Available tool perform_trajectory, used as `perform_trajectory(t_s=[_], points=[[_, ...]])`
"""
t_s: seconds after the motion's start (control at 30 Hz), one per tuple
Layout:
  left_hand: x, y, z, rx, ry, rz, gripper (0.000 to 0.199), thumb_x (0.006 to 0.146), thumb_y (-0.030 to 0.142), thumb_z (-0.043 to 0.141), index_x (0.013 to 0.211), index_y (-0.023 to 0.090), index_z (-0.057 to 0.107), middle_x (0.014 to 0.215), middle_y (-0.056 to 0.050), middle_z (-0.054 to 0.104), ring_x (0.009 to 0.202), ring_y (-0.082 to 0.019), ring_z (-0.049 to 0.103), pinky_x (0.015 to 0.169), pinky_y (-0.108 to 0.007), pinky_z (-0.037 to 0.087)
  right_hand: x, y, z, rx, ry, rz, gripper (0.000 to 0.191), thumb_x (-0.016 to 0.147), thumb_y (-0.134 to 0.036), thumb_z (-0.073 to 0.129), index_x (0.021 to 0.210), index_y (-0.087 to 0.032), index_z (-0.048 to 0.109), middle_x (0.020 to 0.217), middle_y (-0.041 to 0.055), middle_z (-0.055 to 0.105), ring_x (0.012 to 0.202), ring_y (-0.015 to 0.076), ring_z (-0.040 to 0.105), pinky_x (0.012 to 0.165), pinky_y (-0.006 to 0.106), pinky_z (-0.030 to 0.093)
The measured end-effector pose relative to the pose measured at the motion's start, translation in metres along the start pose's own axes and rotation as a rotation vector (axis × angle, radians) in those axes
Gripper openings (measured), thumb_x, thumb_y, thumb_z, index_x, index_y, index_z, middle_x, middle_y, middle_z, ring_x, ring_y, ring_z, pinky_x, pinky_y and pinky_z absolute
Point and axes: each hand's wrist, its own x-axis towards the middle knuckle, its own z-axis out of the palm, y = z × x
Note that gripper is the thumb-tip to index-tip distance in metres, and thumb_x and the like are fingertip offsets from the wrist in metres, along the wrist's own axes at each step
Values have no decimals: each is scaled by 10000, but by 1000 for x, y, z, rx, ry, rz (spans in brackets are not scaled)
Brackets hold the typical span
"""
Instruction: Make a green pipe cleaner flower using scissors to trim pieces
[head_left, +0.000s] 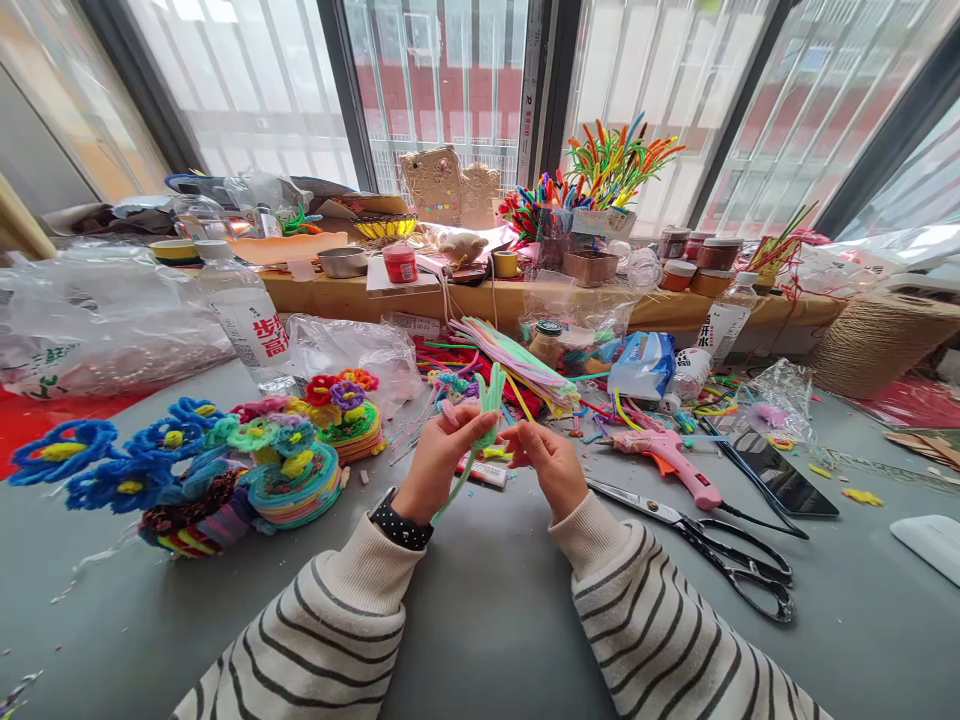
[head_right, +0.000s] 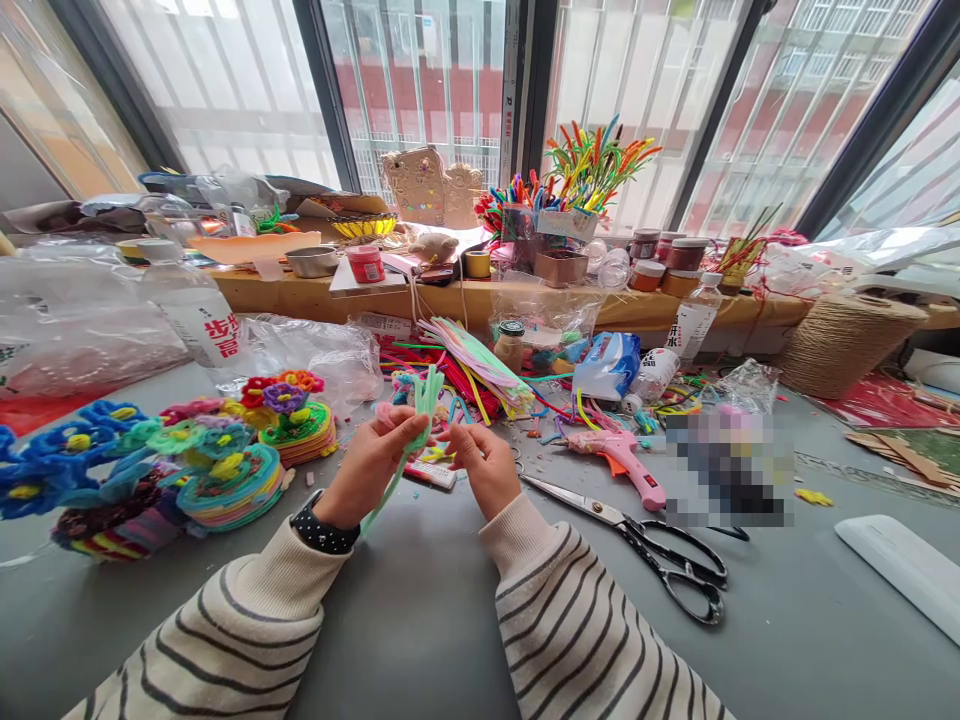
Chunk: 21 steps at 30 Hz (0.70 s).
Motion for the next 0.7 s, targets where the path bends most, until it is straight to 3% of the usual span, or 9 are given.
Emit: perform_trajectory(t_s=[0.17,0.3,0.5,0.7], points=[[-4,1,5,270,-197,-101,202,572,301,641,565,118,555,513,40,460,476,-52,377,438,-181,290,1,-7,-6,63,53,8,250,640,-395,577,687,-150,556,481,-58,427,372,38,330,350,176,273],[-4,-3,6,260,-299,-189,216,581,325,627,647,121,599,607,2,555,549,-84,470,534,-209,391,1,-5,-9,-33,66,-35,201,692,-345,512,626,-154,516,457,-62,408,376,49,349,369,188,295],[-2,-6,2,353,-191,-194,278,598,398,587,620,121,575,559,-15,564,515,-108,512,515,-233,429,2,-3,-9,-69,102,-81,227,716,-329,449,552,-172,435,444,-65,385,358,52,346,352,193,281],[-3,-4,4,487,-159,-51,265,620,401,557,586,139,579,449,33,455,436,-75,421,423,-181,352,2,-6,-7,-41,66,-5,220,672,-365,521,701,-148,542,477,-61,417,373,46,320,360,192,270]])
